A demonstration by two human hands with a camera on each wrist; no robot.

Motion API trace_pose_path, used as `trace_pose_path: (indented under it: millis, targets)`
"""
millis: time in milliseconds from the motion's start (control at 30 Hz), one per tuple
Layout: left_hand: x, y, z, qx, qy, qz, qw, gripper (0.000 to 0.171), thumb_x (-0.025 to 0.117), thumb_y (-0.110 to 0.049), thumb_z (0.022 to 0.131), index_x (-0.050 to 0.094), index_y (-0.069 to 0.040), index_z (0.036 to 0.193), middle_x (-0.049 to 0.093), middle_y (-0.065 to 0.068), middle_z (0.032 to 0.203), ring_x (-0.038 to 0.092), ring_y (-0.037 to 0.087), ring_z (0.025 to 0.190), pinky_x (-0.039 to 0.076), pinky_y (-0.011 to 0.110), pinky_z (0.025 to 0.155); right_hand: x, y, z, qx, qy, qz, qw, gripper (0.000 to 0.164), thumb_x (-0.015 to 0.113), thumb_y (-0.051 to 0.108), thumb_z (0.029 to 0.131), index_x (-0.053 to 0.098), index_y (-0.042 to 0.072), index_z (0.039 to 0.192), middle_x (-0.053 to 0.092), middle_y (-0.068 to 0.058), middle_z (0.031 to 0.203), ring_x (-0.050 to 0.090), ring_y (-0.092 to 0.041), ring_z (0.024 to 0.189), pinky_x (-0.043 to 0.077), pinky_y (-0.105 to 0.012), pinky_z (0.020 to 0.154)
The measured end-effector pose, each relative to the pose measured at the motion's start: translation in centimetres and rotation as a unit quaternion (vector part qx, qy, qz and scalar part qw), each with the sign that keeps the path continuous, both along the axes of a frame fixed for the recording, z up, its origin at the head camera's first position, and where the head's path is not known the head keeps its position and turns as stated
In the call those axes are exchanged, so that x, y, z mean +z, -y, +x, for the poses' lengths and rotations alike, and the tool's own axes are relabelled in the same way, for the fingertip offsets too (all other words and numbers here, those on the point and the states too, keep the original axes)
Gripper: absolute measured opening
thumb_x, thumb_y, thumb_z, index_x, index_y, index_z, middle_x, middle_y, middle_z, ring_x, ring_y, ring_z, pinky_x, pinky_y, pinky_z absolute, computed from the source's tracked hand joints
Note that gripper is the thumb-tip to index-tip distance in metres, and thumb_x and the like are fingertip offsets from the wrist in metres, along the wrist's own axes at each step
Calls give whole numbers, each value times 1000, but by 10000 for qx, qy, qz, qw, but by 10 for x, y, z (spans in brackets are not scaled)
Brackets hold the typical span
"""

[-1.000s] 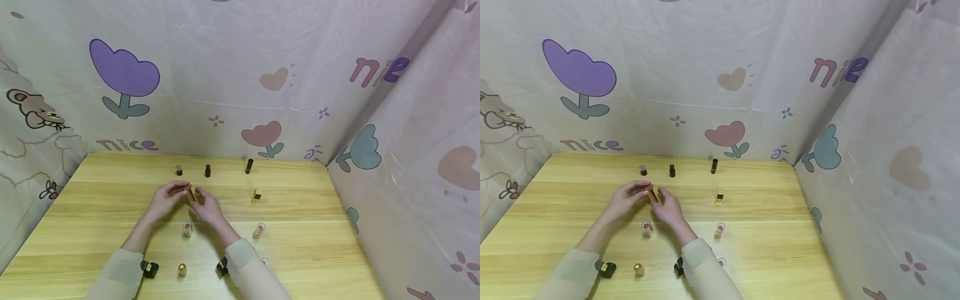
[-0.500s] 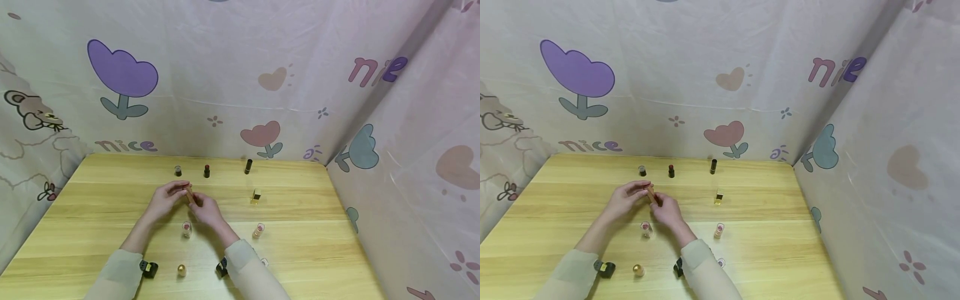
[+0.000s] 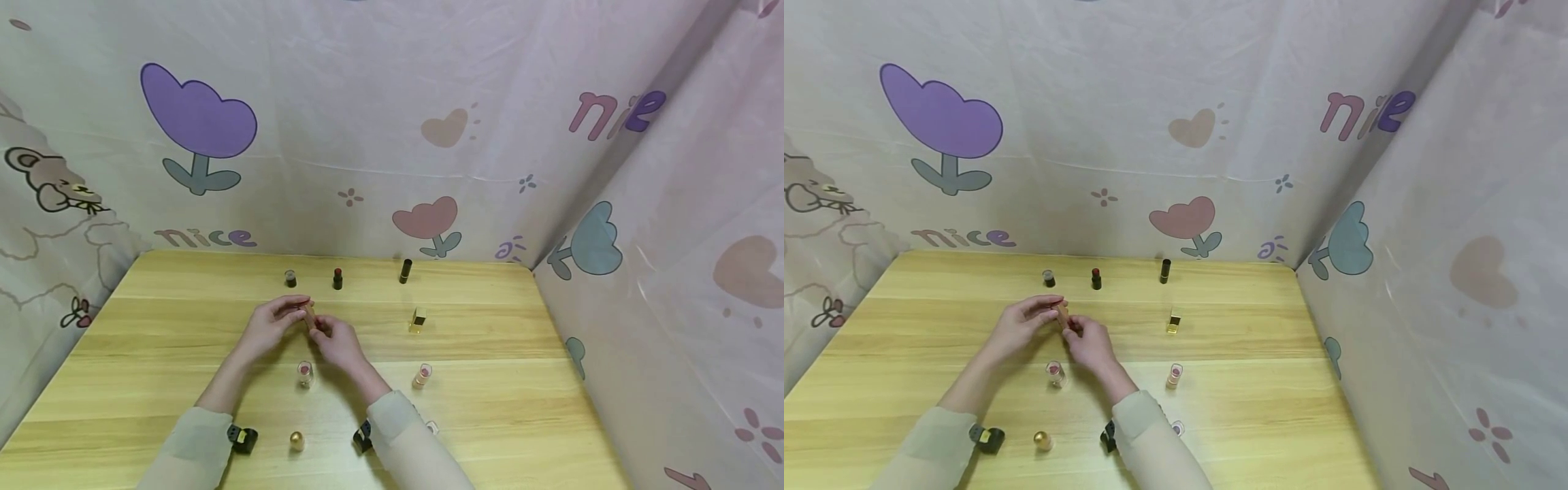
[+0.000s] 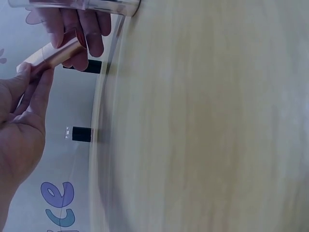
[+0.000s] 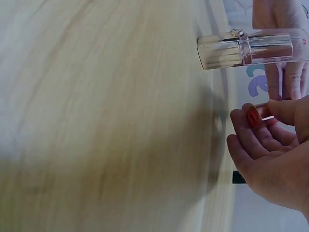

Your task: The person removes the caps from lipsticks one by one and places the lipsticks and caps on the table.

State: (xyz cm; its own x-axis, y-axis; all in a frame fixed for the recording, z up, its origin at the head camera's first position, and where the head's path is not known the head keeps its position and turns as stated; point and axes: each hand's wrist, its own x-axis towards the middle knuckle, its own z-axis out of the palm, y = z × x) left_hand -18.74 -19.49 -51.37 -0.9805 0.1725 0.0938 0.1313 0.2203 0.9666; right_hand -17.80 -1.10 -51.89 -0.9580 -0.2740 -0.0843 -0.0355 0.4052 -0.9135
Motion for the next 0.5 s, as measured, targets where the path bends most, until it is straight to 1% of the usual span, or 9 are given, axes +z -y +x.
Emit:
trace_pose_path:
  millis: [100,233,367,500]
  targets:
    - [-1,1,0,-10,42,-18,10000,38,65,-8,102,60,2,139,66,23,136,67,3,111,52,13,98,-1,1,0,-15,23,-51,10000,31,65,12,103,67,2,132,74,-5,112,68,-11,99,59,-21,84]
    - [0,2,0,37,71,-115,9999,38,65,-10,103,60,1,139,66,22,135,67,3,111,52,13,97,1,1,1,-34,120,-146,9998,31,65,10,103,67,0,132,74,-6,111,68,-10,95,59,-19,79]
    - [2,3,0,75,58,-165,9998,38,65,-10,103,60,2,139,67,22,134,68,4,110,52,12,97,3,1,1,-24,122,-140,9998,31,64,11,103,66,0,132,74,-6,111,67,-9,93,59,-19,79]
    - [3,2,0,44,41,-175,9998,38,65,-9,102,61,2,138,67,22,134,69,10,113,53,13,97,3,1,1,-19,105,-126,9999,31,63,11,104,66,-1,133,74,-7,113,68,-10,94,59,-19,80]
